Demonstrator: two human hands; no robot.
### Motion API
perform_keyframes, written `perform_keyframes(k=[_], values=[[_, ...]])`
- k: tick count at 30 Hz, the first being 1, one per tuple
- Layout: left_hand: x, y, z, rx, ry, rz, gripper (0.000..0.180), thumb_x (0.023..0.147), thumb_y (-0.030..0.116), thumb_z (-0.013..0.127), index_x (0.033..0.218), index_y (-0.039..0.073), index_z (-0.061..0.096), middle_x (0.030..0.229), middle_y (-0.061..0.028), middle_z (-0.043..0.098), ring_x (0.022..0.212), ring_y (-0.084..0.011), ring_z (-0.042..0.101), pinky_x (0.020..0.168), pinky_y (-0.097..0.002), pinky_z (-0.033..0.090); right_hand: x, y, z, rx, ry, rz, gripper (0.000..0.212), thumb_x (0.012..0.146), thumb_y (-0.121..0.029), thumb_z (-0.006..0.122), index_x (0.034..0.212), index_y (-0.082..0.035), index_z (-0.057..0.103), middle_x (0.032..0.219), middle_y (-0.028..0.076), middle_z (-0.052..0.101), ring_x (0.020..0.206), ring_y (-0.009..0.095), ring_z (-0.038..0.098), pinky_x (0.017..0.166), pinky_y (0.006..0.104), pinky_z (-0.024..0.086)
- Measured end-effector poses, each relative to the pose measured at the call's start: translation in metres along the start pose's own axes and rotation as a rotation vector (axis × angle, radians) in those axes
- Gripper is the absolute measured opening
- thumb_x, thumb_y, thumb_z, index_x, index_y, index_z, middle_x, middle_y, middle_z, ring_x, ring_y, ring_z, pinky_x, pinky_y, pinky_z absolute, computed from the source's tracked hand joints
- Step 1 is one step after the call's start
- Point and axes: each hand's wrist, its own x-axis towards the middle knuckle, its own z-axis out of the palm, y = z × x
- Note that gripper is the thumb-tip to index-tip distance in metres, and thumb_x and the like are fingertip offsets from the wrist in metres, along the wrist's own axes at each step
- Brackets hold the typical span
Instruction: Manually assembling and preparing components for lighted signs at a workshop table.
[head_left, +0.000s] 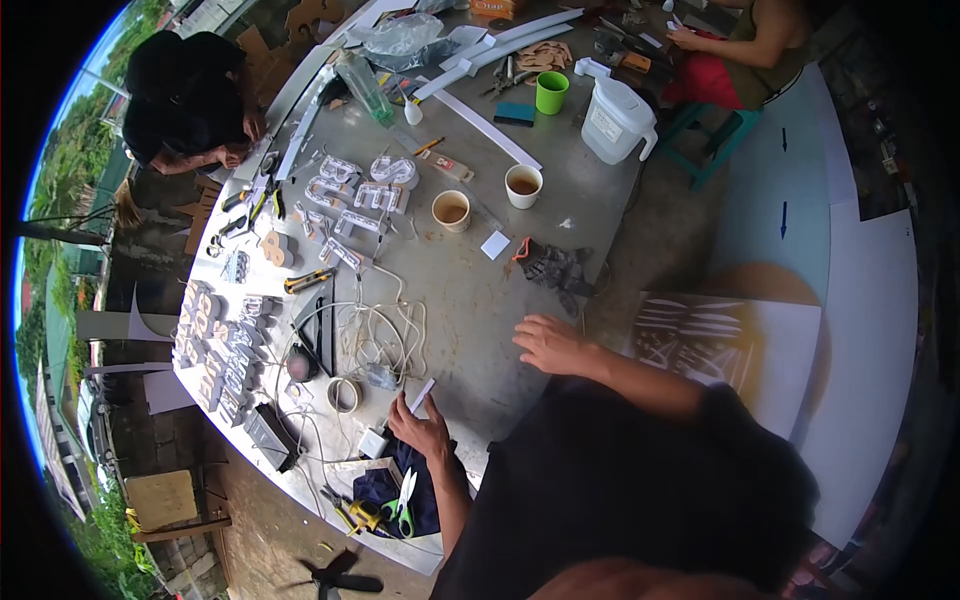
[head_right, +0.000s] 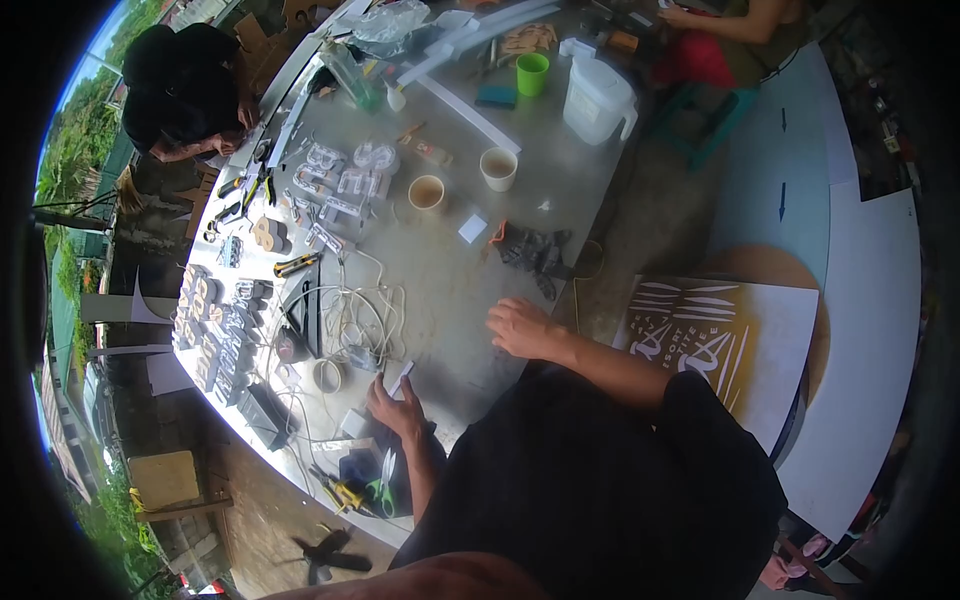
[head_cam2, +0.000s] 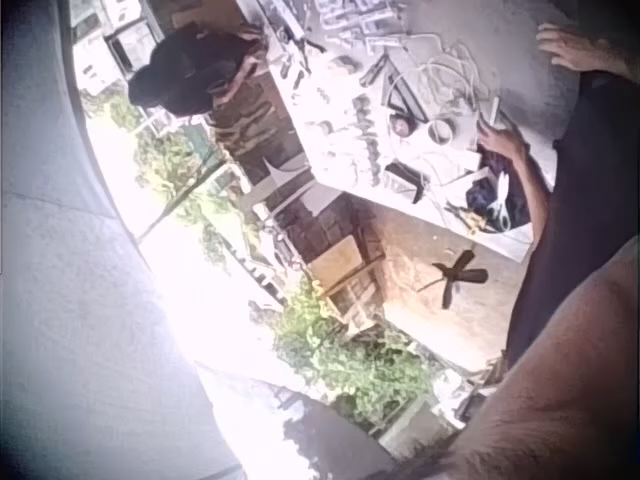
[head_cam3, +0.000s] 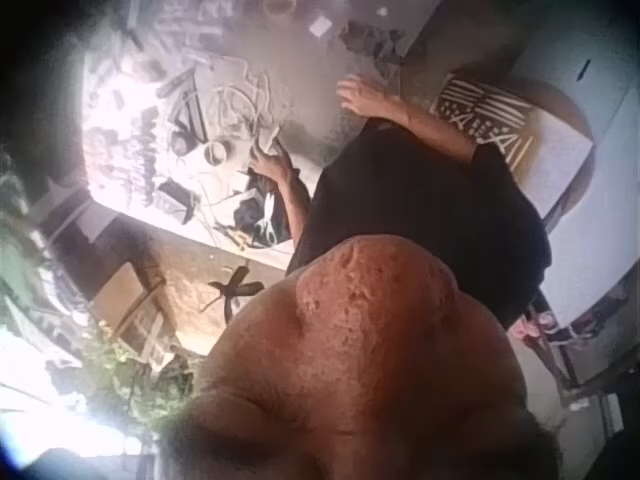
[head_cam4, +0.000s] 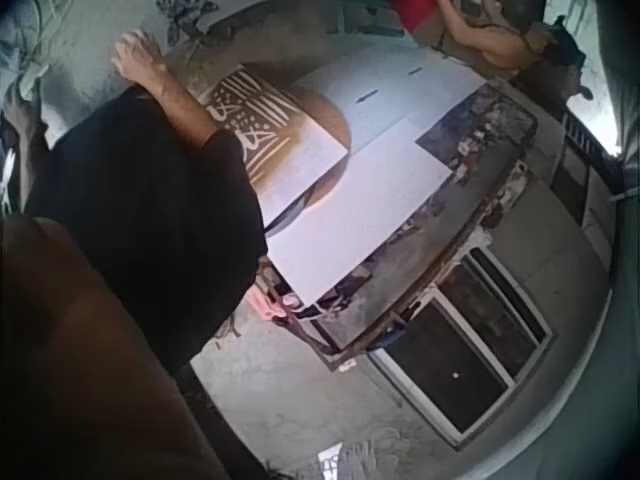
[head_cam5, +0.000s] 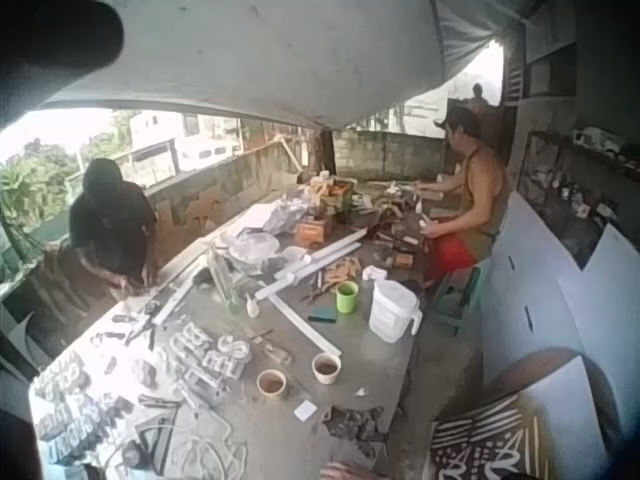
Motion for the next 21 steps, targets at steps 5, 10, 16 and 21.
perform_keyframes(k=[5,10,16,21], values=[[0.004,0.035,0.018,-0.133,-0.097,0.177,0.036,0.085,0.027,0.079,0.112,0.007,0.066,0.117,-0.0128,0.062,0.114,-0.0354,0.055,0.097,-0.0492,0.04,-0.019,-0.012,0.0,0.085,0.009,0.101,0.027,0.086,-0.025,0.074,0.104,-0.005,0.07,0.116,0.013,0.066,0.117,0.032,0.059,0.102,0.0434,0.045],[0.004,0.042,0.041,-0.086,-0.157,0.227,0.039,0.09,0.037,0.071,0.115,0.008,0.065,0.122,-0.0137,0.06,0.12,-0.0356,0.052,0.107,-0.0515,0.031,-0.033,-0.014,0.002,0.072,0.003,0.167,0.034,0.086,-0.025,0.074,0.112,-0.004,0.07,0.123,0.014,0.066,0.122,0.033,0.057,0.106,0.0436,0.044],[0.006,0.042,0.057,-0.02,-0.186,0.169,0.046,0.093,0.045,0.06,0.119,0.008,0.062,0.124,-0.0135,0.058,0.123,-0.0345,0.048,0.112,-0.0509,0.024,-0.032,0.021,-0.01,0.067,0.202,0.214,0.029,0.085,-0.02,0.076,0.108,-0.003,0.071,0.119,0.014,0.066,0.119,0.034,0.058,0.105,0.0432,0.045],[0.002,0.041,0.065,0.052,-0.25,0.136,0.053,0.091,0.05,0.061,0.125,0.009,0.059,0.132,-0.0135,0.051,0.132,-0.0355,0.038,0.114,-0.0556,0.017,-0.015,0.097,-0.036,0.017,0.509,0.307,0.019,0.082,-0.014,0.077,0.095,-0.002,0.069,0.105,0.014,0.066,0.105,0.035,0.061,0.094,0.0446,0.048]])
